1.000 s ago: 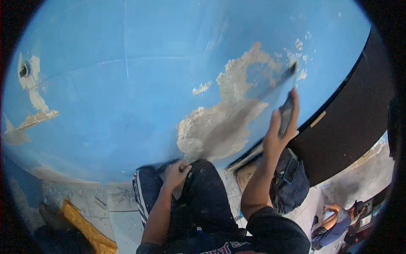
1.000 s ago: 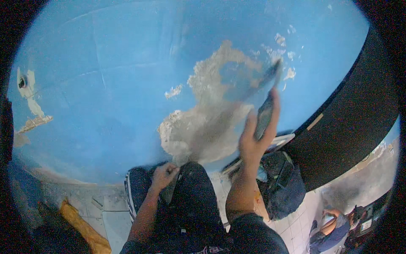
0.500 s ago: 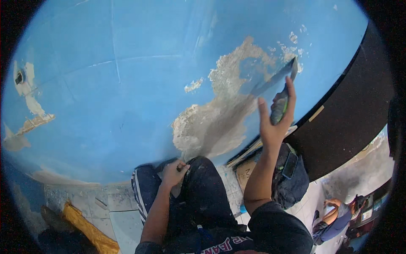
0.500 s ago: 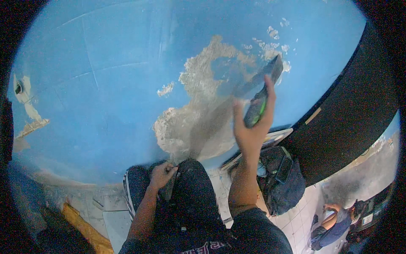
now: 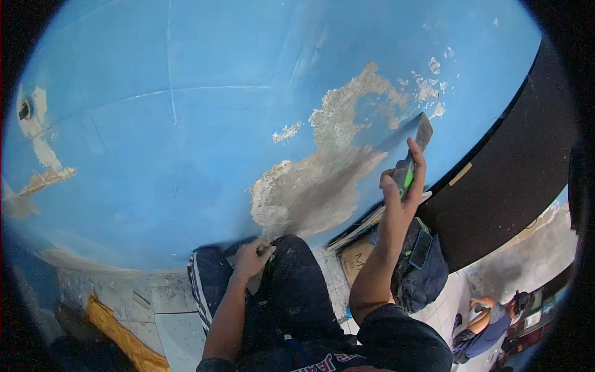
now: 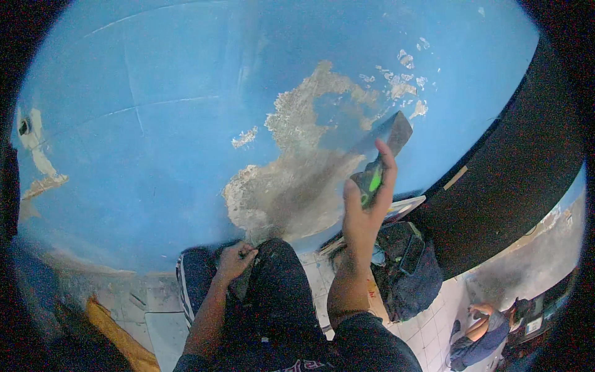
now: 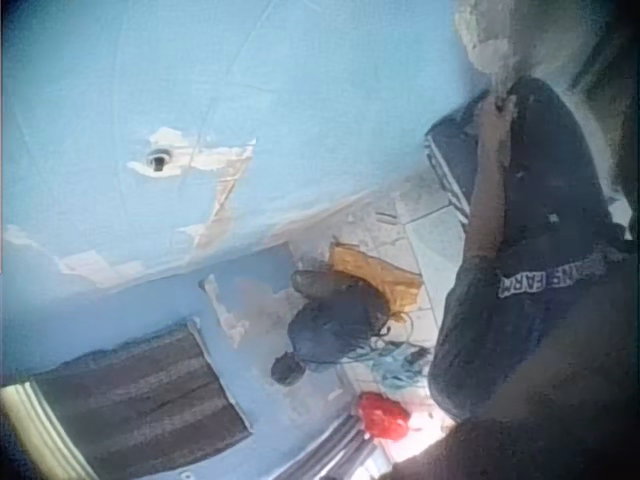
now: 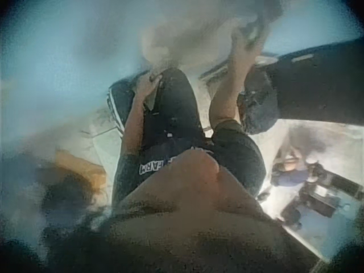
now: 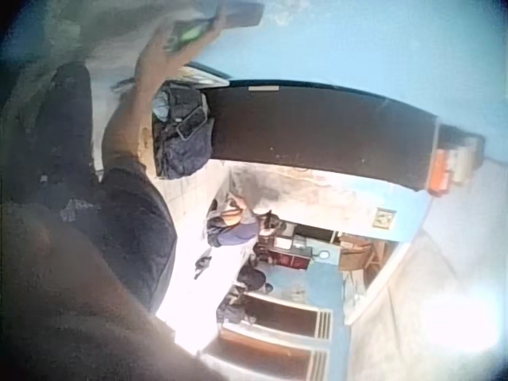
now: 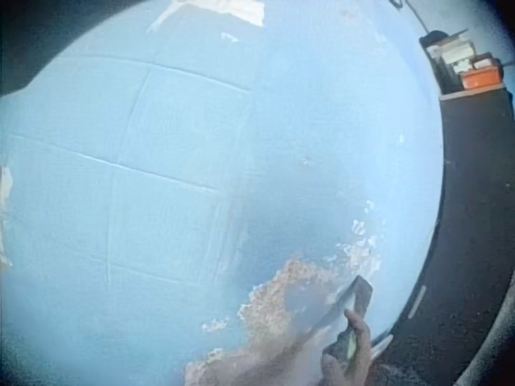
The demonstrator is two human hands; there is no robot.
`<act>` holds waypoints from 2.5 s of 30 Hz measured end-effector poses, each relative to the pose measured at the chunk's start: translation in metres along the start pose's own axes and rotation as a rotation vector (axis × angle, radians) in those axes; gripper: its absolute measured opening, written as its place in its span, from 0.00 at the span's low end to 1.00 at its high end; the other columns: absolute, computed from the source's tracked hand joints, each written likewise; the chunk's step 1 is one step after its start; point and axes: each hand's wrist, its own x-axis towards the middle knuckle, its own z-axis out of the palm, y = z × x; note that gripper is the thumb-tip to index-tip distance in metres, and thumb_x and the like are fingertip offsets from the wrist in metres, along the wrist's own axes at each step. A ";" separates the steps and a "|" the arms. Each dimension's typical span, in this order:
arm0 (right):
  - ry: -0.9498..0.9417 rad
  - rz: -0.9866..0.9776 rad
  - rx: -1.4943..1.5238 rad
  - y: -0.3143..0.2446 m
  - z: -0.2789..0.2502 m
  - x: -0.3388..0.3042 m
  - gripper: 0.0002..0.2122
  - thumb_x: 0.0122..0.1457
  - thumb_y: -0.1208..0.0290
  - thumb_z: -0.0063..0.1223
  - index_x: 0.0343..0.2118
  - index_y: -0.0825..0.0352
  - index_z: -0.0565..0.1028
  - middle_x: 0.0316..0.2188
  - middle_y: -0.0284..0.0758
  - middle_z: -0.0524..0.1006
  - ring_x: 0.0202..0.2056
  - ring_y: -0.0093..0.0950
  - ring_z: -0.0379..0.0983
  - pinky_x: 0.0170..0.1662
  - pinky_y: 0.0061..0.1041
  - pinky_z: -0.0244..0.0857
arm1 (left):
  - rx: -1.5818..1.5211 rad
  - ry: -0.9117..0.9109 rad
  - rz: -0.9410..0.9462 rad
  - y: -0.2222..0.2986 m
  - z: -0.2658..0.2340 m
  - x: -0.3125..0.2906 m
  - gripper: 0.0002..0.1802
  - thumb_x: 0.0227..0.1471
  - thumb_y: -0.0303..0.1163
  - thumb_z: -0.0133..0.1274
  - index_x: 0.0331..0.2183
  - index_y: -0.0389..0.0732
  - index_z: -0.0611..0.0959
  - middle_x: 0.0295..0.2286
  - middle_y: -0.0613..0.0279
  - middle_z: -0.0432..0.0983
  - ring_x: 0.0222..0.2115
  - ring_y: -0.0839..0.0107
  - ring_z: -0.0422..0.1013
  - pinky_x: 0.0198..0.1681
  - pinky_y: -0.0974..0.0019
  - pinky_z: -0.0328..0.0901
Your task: The person scrapes old paint off a wall using a scraper tool.
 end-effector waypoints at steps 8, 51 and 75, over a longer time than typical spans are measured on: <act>0.061 -0.003 0.649 -0.007 -0.022 0.018 0.45 0.38 0.72 0.49 0.66 0.76 0.52 0.40 0.40 0.68 0.23 0.19 0.61 0.20 0.12 0.55 | -0.030 0.003 0.012 0.001 -0.002 0.000 0.18 0.50 0.46 0.62 0.34 0.40 0.83 0.24 0.53 0.79 0.27 0.56 0.77 0.32 0.57 0.69; 0.088 -0.023 0.014 0.019 -0.043 0.045 0.23 0.66 0.70 0.41 0.64 0.64 0.63 0.19 0.21 0.56 0.18 0.13 0.51 0.23 0.16 0.46 | -0.060 -0.018 0.005 0.005 -0.003 -0.003 0.18 0.51 0.46 0.62 0.33 0.40 0.83 0.23 0.55 0.79 0.25 0.58 0.76 0.31 0.57 0.69; 0.042 0.170 -0.031 0.040 -0.010 -0.033 0.35 0.52 0.82 0.49 0.66 0.66 0.54 0.58 0.41 0.63 0.50 0.31 0.64 0.56 0.29 0.56 | 0.030 0.026 -0.058 -0.015 0.002 -0.015 0.17 0.53 0.48 0.60 0.33 0.42 0.83 0.26 0.54 0.80 0.29 0.56 0.78 0.32 0.54 0.70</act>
